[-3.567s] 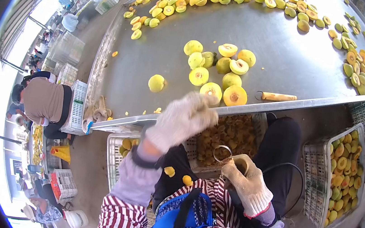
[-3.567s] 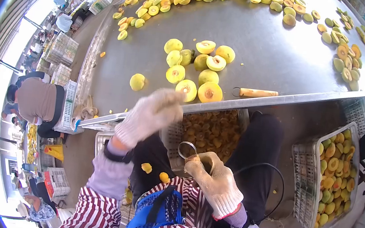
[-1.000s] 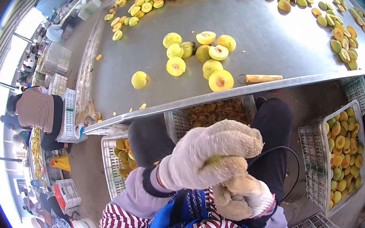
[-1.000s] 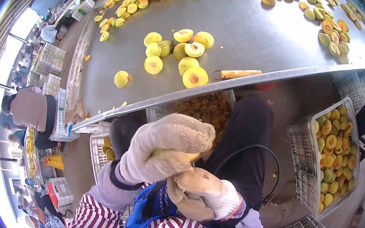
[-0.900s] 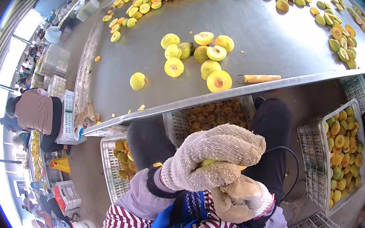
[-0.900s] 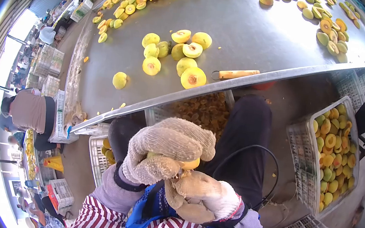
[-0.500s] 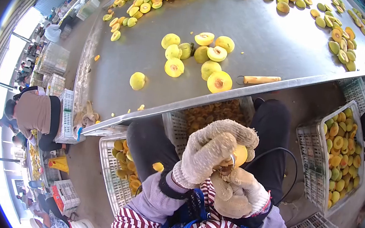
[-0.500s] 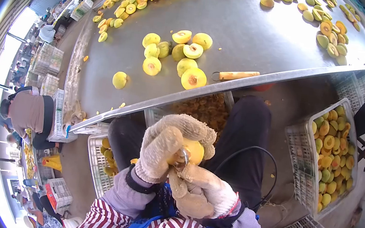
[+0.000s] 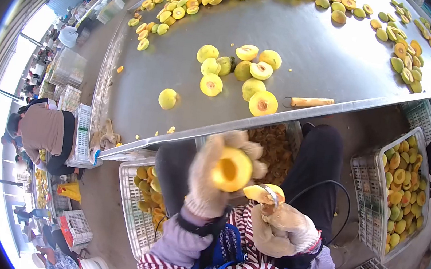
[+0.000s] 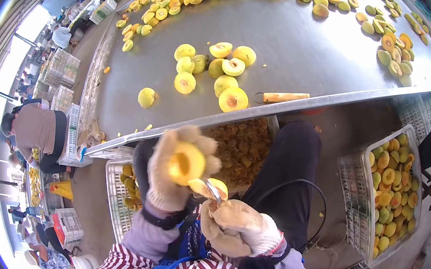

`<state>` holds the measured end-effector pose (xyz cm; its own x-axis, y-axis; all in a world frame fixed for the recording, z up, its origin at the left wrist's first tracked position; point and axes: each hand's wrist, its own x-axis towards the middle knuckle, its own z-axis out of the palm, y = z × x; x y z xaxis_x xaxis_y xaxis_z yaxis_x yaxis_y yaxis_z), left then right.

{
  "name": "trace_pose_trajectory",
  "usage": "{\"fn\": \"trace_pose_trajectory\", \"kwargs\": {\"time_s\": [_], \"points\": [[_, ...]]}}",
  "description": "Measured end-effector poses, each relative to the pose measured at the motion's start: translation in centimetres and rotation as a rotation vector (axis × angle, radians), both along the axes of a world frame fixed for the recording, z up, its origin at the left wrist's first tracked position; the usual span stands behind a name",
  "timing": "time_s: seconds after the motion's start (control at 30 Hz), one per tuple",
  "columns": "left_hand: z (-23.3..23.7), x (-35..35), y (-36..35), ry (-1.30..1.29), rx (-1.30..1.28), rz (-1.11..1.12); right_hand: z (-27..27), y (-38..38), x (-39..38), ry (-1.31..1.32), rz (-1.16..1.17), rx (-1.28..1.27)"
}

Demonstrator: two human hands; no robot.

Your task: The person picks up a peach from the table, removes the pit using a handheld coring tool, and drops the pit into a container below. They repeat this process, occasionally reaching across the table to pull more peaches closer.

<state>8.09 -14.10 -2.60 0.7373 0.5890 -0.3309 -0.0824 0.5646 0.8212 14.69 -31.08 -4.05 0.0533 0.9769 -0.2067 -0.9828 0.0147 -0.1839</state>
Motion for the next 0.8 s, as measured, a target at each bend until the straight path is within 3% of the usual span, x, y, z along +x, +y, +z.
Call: {"fn": "trace_pose_trajectory", "kwargs": {"time_s": [0.07, 0.13, 0.2, 0.23, 0.3, 0.37, 0.4, 0.47, 0.53, 0.6, 0.73, 0.8], "points": [[-0.3, -3.3, 3.0, 0.012, 0.312, 0.151, -0.7, 0.0, 0.9, -0.161, 0.118, -0.080], [-1.3, -7.2, 8.3, 0.231, 0.784, 0.344, -1.0, 0.4, 1.3, -0.202, 0.132, -0.161], [-1.5, -10.0, 13.1, 0.954, 1.544, 0.110, -0.6, 1.1, 1.6, -0.426, 0.106, -0.372], [-1.1, -9.5, 12.3, 1.174, 1.896, 0.032, -0.5, 1.5, 1.6, -0.425, 0.104, -0.413], [-0.4, -5.6, 10.8, 0.803, 1.761, 0.053, -0.5, 2.2, 1.6, -0.494, 0.115, -0.405], [-0.7, -0.5, 9.7, 0.474, 1.419, -0.130, -0.2, 2.6, 1.5, -0.635, 0.176, -0.511], [-0.1, 2.6, 8.0, 0.507, 1.257, -0.175, -0.3, 2.6, 1.6, -0.639, 0.171, -0.516], [-3.3, 7.8, 8.3, 0.490, 1.652, -0.194, -0.7, 2.2, 1.3, -0.851, 0.150, -0.568], [-5.0, 11.8, 8.3, 0.567, 1.659, -0.238, -1.4, 1.9, 1.3, -0.852, 0.138, -0.587], [-5.5, 13.7, 8.3, 0.840, 1.577, -0.587, -1.7, 1.5, 1.5, -0.925, 0.162, -0.645], [-4.7, 13.0, 10.5, 0.734, 1.576, -0.659, -1.5, 1.5, 1.5, -0.932, 0.108, -0.649], [-3.9, 11.6, 10.8, 0.536, 0.989, -0.376, -1.3, 1.7, 1.7, -1.133, 0.114, -0.674]]}}
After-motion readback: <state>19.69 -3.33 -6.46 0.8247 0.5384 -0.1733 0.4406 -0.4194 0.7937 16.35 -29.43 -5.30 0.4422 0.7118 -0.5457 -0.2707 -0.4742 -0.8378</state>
